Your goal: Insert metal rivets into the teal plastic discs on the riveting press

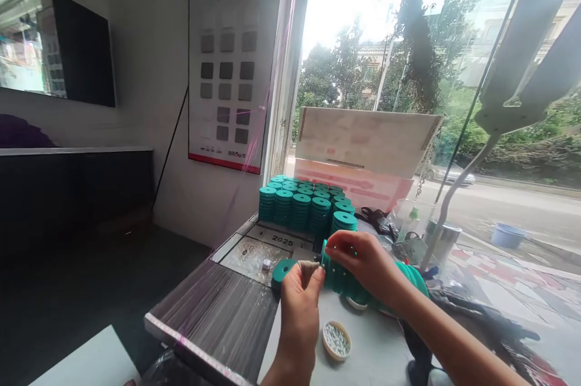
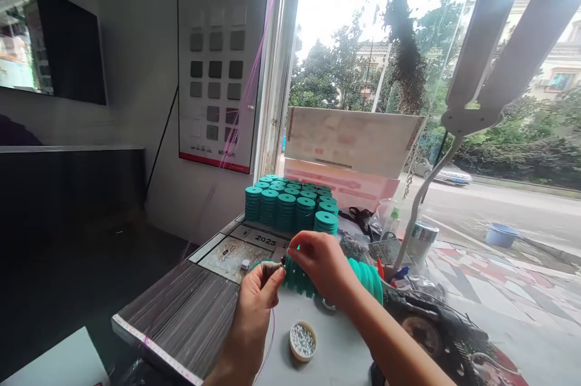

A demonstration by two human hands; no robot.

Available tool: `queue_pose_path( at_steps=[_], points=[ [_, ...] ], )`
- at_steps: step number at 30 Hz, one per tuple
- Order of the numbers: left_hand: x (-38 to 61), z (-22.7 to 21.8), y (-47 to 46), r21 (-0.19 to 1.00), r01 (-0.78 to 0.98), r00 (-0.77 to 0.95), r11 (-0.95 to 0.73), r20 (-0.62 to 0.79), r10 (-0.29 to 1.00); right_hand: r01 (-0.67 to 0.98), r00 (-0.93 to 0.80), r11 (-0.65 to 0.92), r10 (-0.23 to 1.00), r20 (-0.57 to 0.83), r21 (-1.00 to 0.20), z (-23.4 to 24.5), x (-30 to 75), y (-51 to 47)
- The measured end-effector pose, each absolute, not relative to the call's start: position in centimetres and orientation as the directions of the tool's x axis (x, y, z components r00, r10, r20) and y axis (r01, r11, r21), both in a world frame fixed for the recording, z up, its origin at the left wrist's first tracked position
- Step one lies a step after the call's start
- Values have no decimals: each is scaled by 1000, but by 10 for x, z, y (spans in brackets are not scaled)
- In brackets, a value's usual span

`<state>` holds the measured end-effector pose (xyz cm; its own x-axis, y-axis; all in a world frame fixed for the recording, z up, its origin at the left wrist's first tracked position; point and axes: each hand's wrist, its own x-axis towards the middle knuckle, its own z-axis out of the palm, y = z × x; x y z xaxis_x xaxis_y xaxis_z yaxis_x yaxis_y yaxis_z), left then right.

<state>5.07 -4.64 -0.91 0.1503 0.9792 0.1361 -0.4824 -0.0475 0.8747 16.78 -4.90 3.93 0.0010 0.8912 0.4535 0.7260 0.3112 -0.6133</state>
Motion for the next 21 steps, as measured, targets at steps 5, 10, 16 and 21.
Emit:
queue_pose_path(
  at_steps=[5,10,16,21],
  points=[
    [57,-17,-42,900,-429,89,-82,132,987,735,-29,312,901,433,-602,44,170,-51],
    [59,-17,-44,925,-351,37,-147,170,985,749,-135,367,900,416,-552,46,171,-53],
    [60,-16,-46,929,-335,8,-156,168,986,752,-144,356,910,389,-554,46,172,-52],
    [64,-21,-46,923,-357,10,-144,158,987,783,-84,294,923,374,-548,45,171,-50]
  ],
)
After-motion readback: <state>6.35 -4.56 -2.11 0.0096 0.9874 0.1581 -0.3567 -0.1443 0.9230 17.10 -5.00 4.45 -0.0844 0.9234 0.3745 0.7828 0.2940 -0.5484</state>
